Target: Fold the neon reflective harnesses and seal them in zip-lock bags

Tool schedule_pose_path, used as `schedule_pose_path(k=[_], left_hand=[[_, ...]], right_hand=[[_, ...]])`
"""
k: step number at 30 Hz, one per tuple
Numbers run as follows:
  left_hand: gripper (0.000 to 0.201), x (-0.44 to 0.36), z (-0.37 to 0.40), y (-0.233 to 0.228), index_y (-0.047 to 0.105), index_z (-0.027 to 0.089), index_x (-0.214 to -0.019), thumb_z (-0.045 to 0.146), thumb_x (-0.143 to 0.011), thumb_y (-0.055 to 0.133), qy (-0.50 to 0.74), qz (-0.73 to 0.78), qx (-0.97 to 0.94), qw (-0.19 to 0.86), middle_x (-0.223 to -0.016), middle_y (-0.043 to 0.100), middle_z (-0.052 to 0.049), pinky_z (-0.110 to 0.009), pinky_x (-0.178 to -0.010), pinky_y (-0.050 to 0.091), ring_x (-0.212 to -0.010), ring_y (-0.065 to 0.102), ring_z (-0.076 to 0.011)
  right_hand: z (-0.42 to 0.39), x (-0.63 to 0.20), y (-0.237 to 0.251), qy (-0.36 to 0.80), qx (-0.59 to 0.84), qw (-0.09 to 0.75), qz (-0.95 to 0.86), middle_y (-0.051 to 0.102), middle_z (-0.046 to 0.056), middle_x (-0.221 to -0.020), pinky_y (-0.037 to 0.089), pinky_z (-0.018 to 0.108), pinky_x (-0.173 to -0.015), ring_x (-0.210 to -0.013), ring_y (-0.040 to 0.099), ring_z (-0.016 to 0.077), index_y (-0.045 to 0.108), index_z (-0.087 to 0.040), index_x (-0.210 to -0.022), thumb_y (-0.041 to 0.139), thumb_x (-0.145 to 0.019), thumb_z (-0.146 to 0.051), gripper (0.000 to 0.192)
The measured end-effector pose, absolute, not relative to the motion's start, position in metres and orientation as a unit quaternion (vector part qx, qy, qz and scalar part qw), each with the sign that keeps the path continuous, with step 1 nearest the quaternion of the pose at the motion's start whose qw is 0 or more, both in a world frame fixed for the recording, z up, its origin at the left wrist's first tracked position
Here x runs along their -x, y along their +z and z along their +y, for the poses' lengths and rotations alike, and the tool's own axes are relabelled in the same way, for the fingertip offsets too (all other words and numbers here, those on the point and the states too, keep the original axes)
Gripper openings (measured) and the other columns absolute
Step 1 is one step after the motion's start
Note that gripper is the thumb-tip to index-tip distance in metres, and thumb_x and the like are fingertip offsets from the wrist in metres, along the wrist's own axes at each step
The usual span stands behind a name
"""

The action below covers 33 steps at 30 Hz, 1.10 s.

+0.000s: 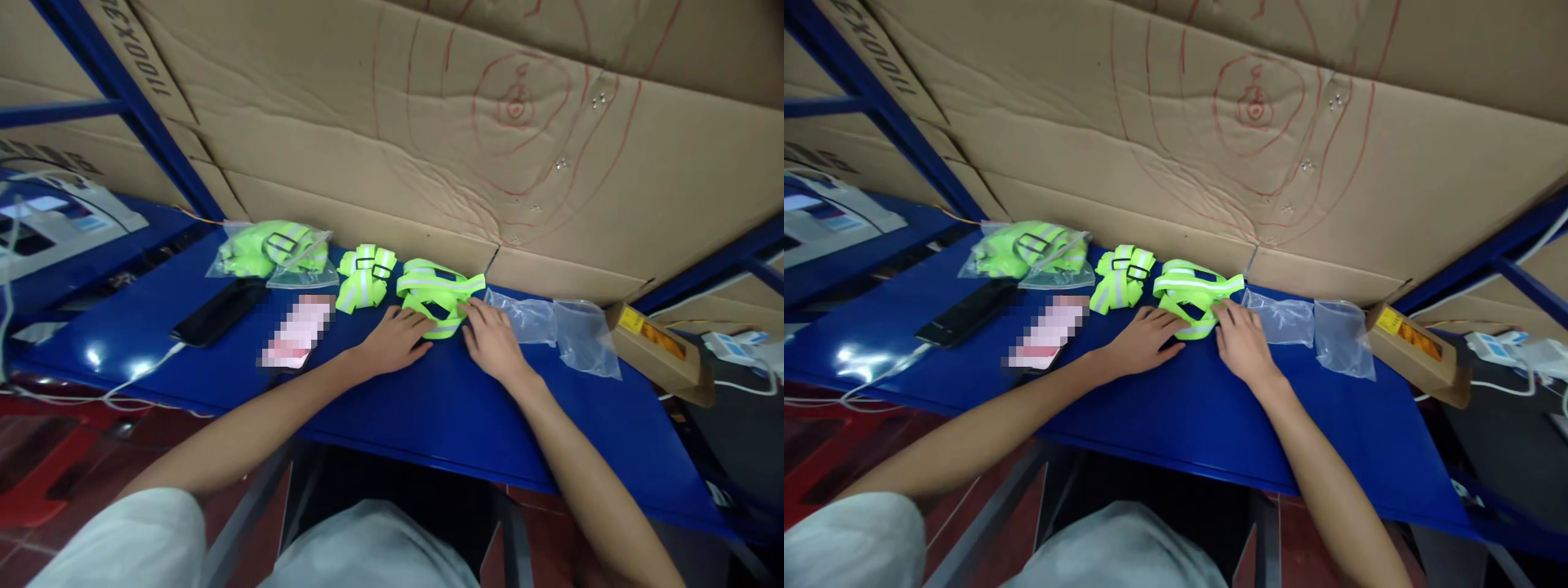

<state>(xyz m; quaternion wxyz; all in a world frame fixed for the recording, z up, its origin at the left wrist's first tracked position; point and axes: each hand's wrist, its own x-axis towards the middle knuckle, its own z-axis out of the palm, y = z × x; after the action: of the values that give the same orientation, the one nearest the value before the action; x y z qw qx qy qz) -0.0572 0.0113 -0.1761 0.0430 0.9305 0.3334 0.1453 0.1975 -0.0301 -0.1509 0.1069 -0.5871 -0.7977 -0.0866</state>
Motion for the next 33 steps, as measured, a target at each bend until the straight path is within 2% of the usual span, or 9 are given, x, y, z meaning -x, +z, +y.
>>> schedule_pose_path(k=[4, 9, 12, 16, 18, 20, 25, 29, 33], left_hand=[[0.035, 0.06, 0.01, -0.173, 0.07, 0.021, -0.131, 0.04, -0.109, 0.049, 0.242, 0.28, -0.924, 0.093, -0.133, 0.074, -0.011, -0.045, -0.111, 0.052, -0.129, 0.068, -0.0274], [0.076, 0.074, 0.028, -0.168, 0.044, 0.019, -0.162, 0.056, -0.099, 0.065, 0.304, 0.352, -0.881, 0.086, -0.174, 0.037, -0.022, -0.066, -0.131, 0.03, -0.164, 0.034, -0.0422], [0.08, 0.077, 0.03, -0.169, 0.043, 0.018, -0.163, 0.062, -0.099, 0.064, 0.281, 0.379, -0.875, 0.108, -0.167, 0.05, -0.022, -0.07, -0.129, 0.031, -0.157, 0.046, -0.0437], [0.053, 0.074, 0.02, -0.166, 0.058, 0.023, -0.149, 0.052, -0.105, 0.059, 0.281, 0.299, -0.885, 0.22, -0.126, 0.079, -0.009, -0.042, -0.1, 0.06, -0.114, 0.077, -0.0268], [0.036, 0.072, 0.017, -0.164, 0.065, 0.025, -0.137, 0.043, -0.109, 0.053, 0.32, 0.261, -0.883, 0.222, -0.12, 0.08, -0.006, -0.037, -0.097, 0.061, -0.11, 0.078, -0.022], [0.031, 0.071, 0.02, -0.165, 0.068, 0.023, -0.132, 0.034, -0.108, 0.05, 0.38, 0.291, -0.863, 0.161, -0.133, 0.075, -0.01, -0.044, -0.112, 0.056, -0.128, 0.071, -0.0254], [0.072, 0.075, 0.042, -0.176, 0.047, 0.017, -0.153, 0.04, -0.091, 0.076, 0.38, 0.469, -0.768, 0.214, -0.158, 0.055, -0.021, -0.063, -0.127, 0.043, -0.151, 0.052, -0.0391], [0.061, 0.073, 0.036, -0.176, 0.052, 0.021, -0.146, 0.024, -0.089, 0.073, 0.374, 0.376, -0.808, 0.256, -0.15, 0.061, -0.015, -0.054, -0.124, 0.046, -0.142, 0.059, -0.0321], [0.06, 0.062, 0.014, -0.17, 0.044, 0.024, -0.153, 0.032, -0.098, 0.066, 0.339, 0.22, -0.844, 0.352, -0.115, 0.072, -0.007, -0.044, -0.104, 0.057, -0.108, 0.071, -0.0227]], right_hand=[[-0.02, -0.181, -0.168, -0.015, 0.499, 0.154, -0.853, 0.027, 0.019, -0.18, 0.027, 0.062, -0.134, -0.168, 0.029, 0.0341, 0.034, -0.017, -0.17, 0.056, -0.095, -0.018, 0.078], [-0.025, -0.183, -0.183, 0.058, 0.491, 0.186, -0.849, 0.034, 0.017, -0.177, 0.028, 0.064, -0.132, -0.167, 0.031, 0.0336, 0.033, -0.025, -0.169, 0.059, -0.099, -0.033, 0.075], [-0.028, -0.187, -0.186, 0.055, 0.484, 0.198, -0.851, 0.034, 0.017, -0.177, 0.03, 0.064, -0.131, -0.166, 0.033, 0.0343, 0.031, -0.027, -0.17, 0.058, -0.101, -0.037, 0.074], [-0.026, -0.199, -0.185, 0.024, 0.513, 0.216, -0.831, 0.028, 0.019, -0.179, 0.033, 0.067, -0.129, -0.166, 0.032, 0.0384, 0.029, -0.025, -0.17, 0.064, -0.095, -0.03, 0.083], [-0.024, -0.205, -0.184, 0.005, 0.557, 0.246, -0.794, 0.025, 0.02, -0.18, 0.031, 0.07, -0.129, -0.168, 0.027, 0.0401, 0.033, -0.023, -0.168, 0.061, -0.094, -0.029, 0.079], [-0.022, -0.208, -0.184, 0.03, 0.611, 0.299, -0.733, 0.029, 0.021, -0.178, 0.03, 0.068, -0.131, -0.167, 0.027, 0.0395, 0.039, -0.019, -0.166, 0.058, -0.096, -0.032, 0.074], [-0.022, -0.2, -0.184, 0.166, 0.675, 0.367, -0.618, 0.077, 0.017, -0.13, 0.054, 0.06, -0.116, -0.124, 0.074, 0.0349, 0.057, -0.019, -0.154, 0.036, -0.108, -0.058, 0.064], [-0.024, -0.193, -0.184, 0.191, 0.687, 0.38, -0.59, 0.069, 0.022, -0.148, 0.05, 0.059, -0.121, -0.135, 0.069, 0.0376, 0.045, -0.015, -0.164, 0.047, -0.1, -0.077, 0.09], [-0.02, -0.198, -0.188, 0.229, 0.688, 0.408, -0.554, 0.05, 0.025, -0.166, 0.041, 0.057, -0.129, -0.154, 0.052, 0.039, 0.034, -0.013, -0.169, 0.078, -0.078, -0.078, 0.12]])
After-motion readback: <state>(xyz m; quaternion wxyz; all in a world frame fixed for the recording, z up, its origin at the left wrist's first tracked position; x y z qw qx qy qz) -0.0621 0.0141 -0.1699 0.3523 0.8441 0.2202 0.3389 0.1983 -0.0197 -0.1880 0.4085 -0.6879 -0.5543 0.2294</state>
